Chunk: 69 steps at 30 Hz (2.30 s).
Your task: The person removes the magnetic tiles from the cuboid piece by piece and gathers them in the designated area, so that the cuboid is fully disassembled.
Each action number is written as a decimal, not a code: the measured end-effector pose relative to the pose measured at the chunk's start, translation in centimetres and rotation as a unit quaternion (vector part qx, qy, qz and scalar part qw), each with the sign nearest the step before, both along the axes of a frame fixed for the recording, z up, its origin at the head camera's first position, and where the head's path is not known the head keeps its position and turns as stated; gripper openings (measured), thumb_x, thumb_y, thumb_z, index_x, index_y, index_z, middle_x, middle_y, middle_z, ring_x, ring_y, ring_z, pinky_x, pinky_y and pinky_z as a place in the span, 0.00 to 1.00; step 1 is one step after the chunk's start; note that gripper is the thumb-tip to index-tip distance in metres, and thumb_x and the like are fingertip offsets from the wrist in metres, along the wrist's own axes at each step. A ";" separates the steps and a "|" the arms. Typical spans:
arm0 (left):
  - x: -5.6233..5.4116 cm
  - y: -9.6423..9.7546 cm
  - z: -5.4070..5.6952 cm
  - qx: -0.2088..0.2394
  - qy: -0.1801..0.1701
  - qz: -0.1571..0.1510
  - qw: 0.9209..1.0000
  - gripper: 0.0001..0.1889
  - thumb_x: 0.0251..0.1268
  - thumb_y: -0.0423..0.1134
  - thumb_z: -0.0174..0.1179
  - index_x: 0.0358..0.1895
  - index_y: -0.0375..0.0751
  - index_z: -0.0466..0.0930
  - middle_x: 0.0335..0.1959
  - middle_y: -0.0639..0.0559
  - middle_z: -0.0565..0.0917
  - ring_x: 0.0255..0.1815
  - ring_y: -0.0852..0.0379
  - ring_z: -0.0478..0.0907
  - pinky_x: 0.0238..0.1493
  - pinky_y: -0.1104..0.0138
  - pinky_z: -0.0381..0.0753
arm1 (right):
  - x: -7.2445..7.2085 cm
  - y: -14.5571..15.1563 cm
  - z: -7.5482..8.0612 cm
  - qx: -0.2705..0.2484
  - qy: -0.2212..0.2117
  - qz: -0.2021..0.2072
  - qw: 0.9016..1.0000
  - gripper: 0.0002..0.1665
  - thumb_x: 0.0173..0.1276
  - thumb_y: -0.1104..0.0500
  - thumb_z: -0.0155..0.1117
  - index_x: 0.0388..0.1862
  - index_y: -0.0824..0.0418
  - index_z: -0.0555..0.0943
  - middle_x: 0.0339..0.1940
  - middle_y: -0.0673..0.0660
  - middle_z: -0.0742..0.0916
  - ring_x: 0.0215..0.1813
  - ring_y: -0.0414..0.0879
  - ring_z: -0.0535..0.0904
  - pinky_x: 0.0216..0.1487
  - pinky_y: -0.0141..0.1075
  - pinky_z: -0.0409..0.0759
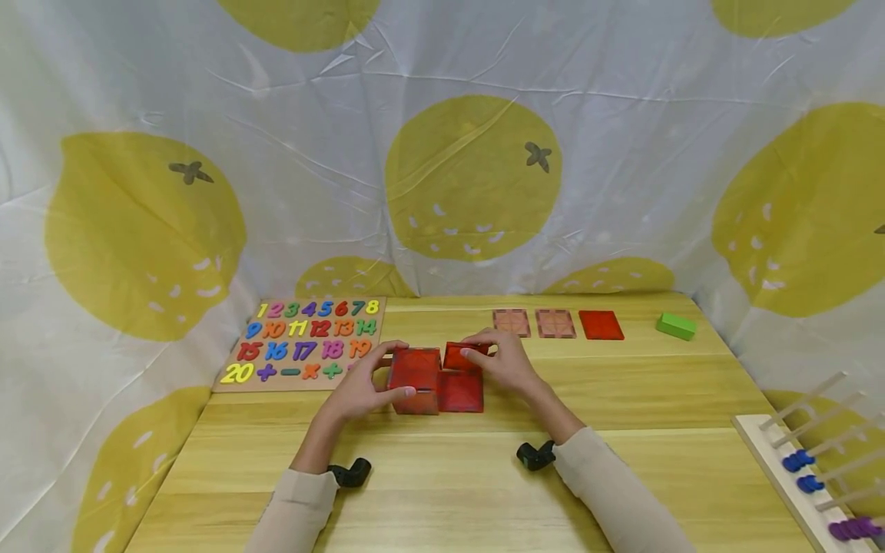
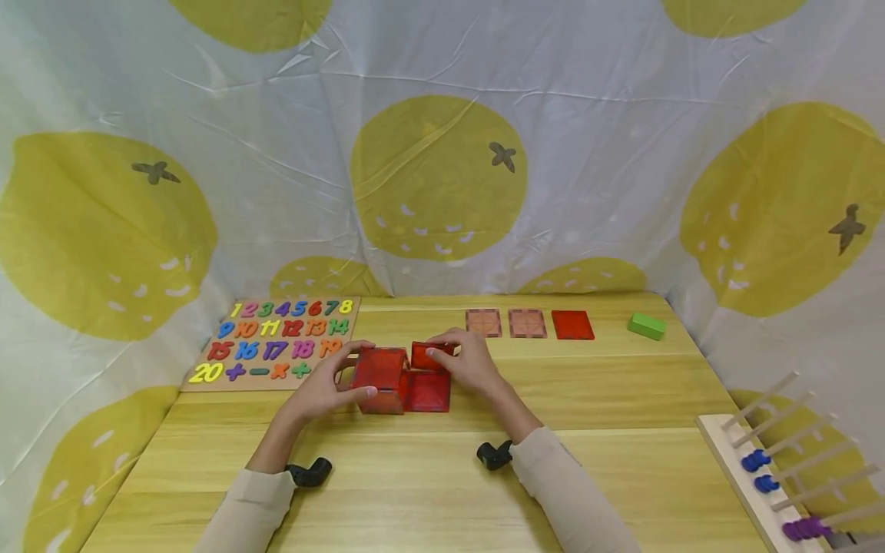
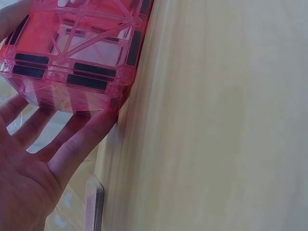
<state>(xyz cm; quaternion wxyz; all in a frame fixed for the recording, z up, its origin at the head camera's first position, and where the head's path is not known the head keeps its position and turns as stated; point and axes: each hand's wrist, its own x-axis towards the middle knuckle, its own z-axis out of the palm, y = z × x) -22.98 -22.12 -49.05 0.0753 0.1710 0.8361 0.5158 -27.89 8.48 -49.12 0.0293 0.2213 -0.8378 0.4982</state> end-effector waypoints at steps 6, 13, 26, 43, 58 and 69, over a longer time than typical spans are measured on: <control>0.0 0.0 0.0 0.004 0.000 0.002 1.000 0.40 0.60 0.48 0.75 0.74 0.56 0.65 0.74 0.47 0.68 0.73 0.34 0.68 0.54 0.57 0.89 | 0.1 1.4 0.7 0.004 0.007 -0.039 0.999 0.12 0.71 0.52 0.71 0.50 0.54 0.90 0.49 0.54 0.90 0.48 0.49 0.84 0.46 0.41 0.84; 0.1 -0.1 -0.1 -0.001 -0.002 0.007 1.000 0.39 0.59 0.49 0.76 0.73 0.63 0.67 0.73 0.49 0.71 0.73 0.34 0.69 0.58 0.53 0.87 | 0.5 3.8 1.5 -0.014 -0.011 -0.064 0.998 0.13 0.73 0.56 0.69 0.53 0.58 0.86 0.50 0.59 0.88 0.46 0.55 0.86 0.39 0.37 0.86; 0.0 -0.1 -0.1 0.010 -0.006 0.002 1.000 0.37 0.61 0.47 0.76 0.71 0.66 0.68 0.73 0.49 0.70 0.72 0.35 0.69 0.57 0.55 0.87 | -0.1 7.4 -0.3 -0.041 -0.048 -0.131 0.989 0.15 0.70 0.57 0.73 0.48 0.65 0.85 0.42 0.62 0.87 0.45 0.51 0.85 0.48 0.29 0.85; 0.1 -0.1 -0.1 0.000 -0.003 0.005 1.000 0.37 0.61 0.49 0.75 0.72 0.67 0.68 0.73 0.50 0.71 0.73 0.34 0.69 0.59 0.52 0.86 | 0.0 8.9 -2.5 0.029 -0.109 -0.195 0.974 0.17 0.62 0.48 0.79 0.40 0.60 0.90 0.30 0.54 0.90 0.32 0.45 0.83 0.33 0.36 0.80; 0.1 -0.1 -0.2 0.010 -0.005 -0.005 1.000 0.37 0.62 0.47 0.75 0.72 0.65 0.67 0.75 0.50 0.69 0.73 0.35 0.68 0.59 0.55 0.87 | 0.0 9.0 -2.7 0.031 -0.162 -0.207 0.964 0.16 0.62 0.49 0.79 0.33 0.62 0.89 0.15 0.54 0.86 0.15 0.47 0.81 0.20 0.39 0.82; 0.0 -0.2 -0.2 0.009 -0.001 -0.003 1.000 0.37 0.62 0.47 0.75 0.72 0.66 0.67 0.74 0.51 0.70 0.73 0.34 0.68 0.59 0.53 0.87 | -0.1 9.2 -2.5 0.028 -0.175 -0.197 0.964 0.16 0.63 0.52 0.78 0.33 0.64 0.87 0.16 0.56 0.86 0.15 0.48 0.82 0.20 0.40 0.85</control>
